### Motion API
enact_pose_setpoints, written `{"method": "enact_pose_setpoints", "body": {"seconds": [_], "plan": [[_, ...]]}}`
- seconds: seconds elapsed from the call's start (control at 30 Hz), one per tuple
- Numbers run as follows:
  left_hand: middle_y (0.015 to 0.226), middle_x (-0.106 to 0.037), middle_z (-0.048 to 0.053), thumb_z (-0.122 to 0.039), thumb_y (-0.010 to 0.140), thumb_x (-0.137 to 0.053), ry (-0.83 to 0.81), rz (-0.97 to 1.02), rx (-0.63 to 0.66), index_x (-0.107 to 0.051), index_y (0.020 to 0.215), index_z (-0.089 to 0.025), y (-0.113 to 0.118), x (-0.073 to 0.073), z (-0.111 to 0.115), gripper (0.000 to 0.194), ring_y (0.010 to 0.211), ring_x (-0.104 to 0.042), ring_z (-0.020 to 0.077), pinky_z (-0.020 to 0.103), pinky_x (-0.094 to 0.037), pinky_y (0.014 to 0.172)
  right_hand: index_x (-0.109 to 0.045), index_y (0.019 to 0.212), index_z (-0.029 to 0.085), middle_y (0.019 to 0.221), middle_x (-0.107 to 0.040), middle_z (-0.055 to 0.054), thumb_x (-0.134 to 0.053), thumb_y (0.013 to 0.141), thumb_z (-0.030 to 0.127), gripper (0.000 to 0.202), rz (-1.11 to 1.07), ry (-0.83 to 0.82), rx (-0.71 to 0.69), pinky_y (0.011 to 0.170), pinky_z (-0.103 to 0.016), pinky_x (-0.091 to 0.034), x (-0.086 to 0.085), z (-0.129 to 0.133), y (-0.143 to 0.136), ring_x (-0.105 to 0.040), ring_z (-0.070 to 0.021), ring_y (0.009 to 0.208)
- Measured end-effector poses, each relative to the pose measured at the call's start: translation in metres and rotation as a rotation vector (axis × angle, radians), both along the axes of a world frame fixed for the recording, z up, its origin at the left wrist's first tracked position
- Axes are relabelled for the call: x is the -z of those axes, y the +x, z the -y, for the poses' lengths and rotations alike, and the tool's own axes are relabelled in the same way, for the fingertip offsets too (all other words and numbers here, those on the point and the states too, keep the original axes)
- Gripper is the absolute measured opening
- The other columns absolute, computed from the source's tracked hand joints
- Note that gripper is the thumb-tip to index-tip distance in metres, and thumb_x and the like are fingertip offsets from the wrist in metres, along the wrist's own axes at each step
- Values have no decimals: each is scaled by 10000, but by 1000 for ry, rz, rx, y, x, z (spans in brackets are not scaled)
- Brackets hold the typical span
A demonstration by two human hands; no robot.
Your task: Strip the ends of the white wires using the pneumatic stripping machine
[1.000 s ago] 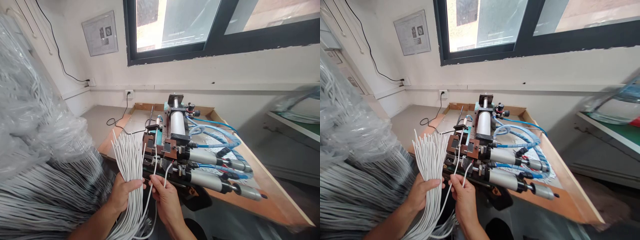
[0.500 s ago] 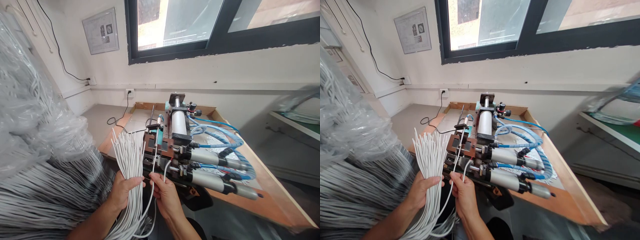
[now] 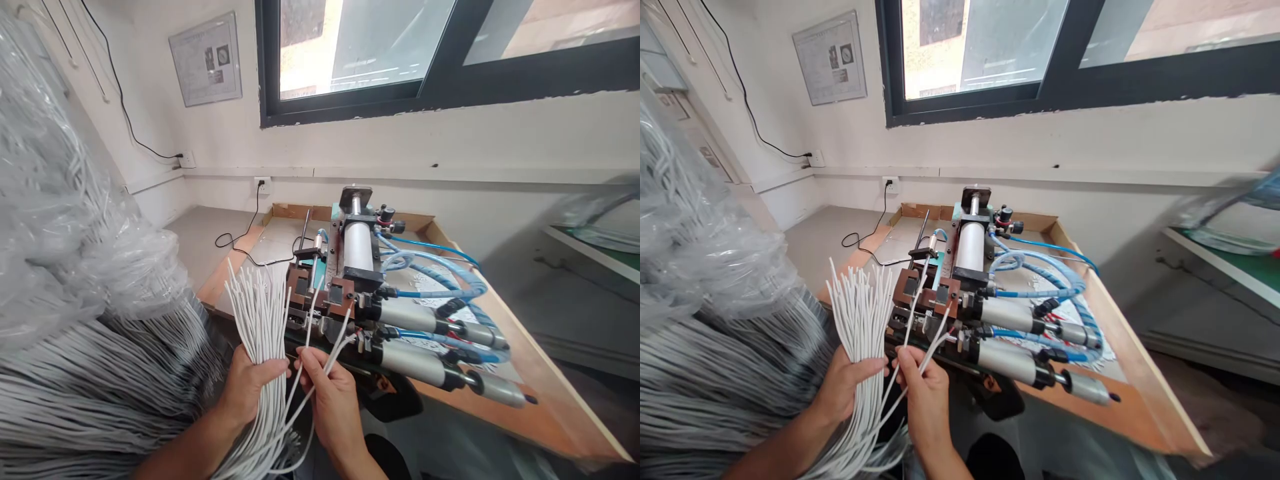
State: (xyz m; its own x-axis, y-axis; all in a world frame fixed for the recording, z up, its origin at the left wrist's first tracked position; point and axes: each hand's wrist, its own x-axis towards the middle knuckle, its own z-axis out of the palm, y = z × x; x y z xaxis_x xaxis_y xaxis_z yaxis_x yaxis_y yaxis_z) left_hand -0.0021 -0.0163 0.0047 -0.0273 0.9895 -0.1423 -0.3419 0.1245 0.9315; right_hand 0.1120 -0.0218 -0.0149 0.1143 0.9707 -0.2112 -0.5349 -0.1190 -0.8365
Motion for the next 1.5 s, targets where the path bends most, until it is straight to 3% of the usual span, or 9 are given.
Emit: {"method": "enact_pose_setpoints", "body": {"seconds": [0.27, 0.7, 0.8, 0.97, 1.13, 1.2, 1.3, 1.4, 1.5], "plan": [[529, -634, 11, -135, 526, -703, -111, -5, -25, -669, 614, -111, -2, -1, -1, 98, 477, -586, 145, 229, -458, 468, -685, 704, 143, 519, -519, 21, -716, 610, 361, 240, -55, -128, -10, 409, -177, -274, 18, 20, 11, -370, -50, 425], [575, -682, -22, -163, 512, -749, -182, -65, -53, -675, 661, -140, 0, -10, 1, 168, 529, -601, 138, 223, -504, 532, -631, 625, 139, 435, -428, 58, -660, 626, 354, 217, -104, -172, -24, 363, -183, -172, 11, 9, 9, -274, -38, 346], [595, -689, -46, -144, 488, -760, -217, -103, -44, -676, 647, -170, -3, -9, -3, 182, 560, -601, 137, 221, -513, 550, -627, 651, 141, 469, -447, 47, -609, 660, 369, 229, 10, -95, -44, 374, -189, -190, 16, 1, 9, -280, -48, 368], [617, -687, -86, -104, 477, -756, -212, -86, -53, -658, 693, -222, -3, -7, -6, 265, 585, -586, 138, 234, -522, 560, -599, 544, 177, 457, -430, 46, -507, 725, 343, 263, 571, -30, -95, 461, -216, -297, 49, 0, 11, -364, -86, 436], [567, -642, -35, -139, 492, -746, -90, -112, -29, -630, 682, -127, 2, -5, 2, 223, 516, -559, 131, 230, -495, 499, -599, 457, 189, 466, -513, -10, -745, 439, 223, 151, 748, -73, -196, 558, -292, -347, 85, 16, 17, -502, -204, 579], [575, -638, -19, -134, 506, -725, -68, -122, 16, -635, 681, -126, 3, -3, 4, 197, 527, -559, 147, 253, -493, 494, -669, 608, 193, 660, -613, -77, -729, 507, 280, 146, 768, -36, -202, 636, -320, -367, 75, 14, 22, -532, -264, 751], [585, -639, -2, -104, 528, -693, -3, -144, 86, -656, 690, -124, 3, -1, 5, 167, 524, -550, 144, 253, -479, 503, -695, 835, 221, 837, -631, -81, -528, 758, 378, 242, 619, 189, -184, 681, -308, -386, 33, 2, 24, -537, -226, 796], [623, -652, 10, -77, 548, -662, 44, -147, 120, -672, 736, -129, 3, -2, 7, 195, 554, -557, 148, 256, -472, 533, -712, 764, 216, 726, -607, -38, -579, 740, 362, 200, 419, 295, -201, 560, -268, -371, -7, -4, 20, -496, -164, 612], [642, -660, 12, -63, 558, -647, 71, -117, 97, -676, 723, -134, 1, -5, 7, 182, 600, -576, 156, 266, -476, 601, -712, 717, 181, 596, -573, -18, -618, 708, 373, 214, 255, 196, -154, 494, -251, -334, -15, -4, 12, -430, -128, 521]]}}
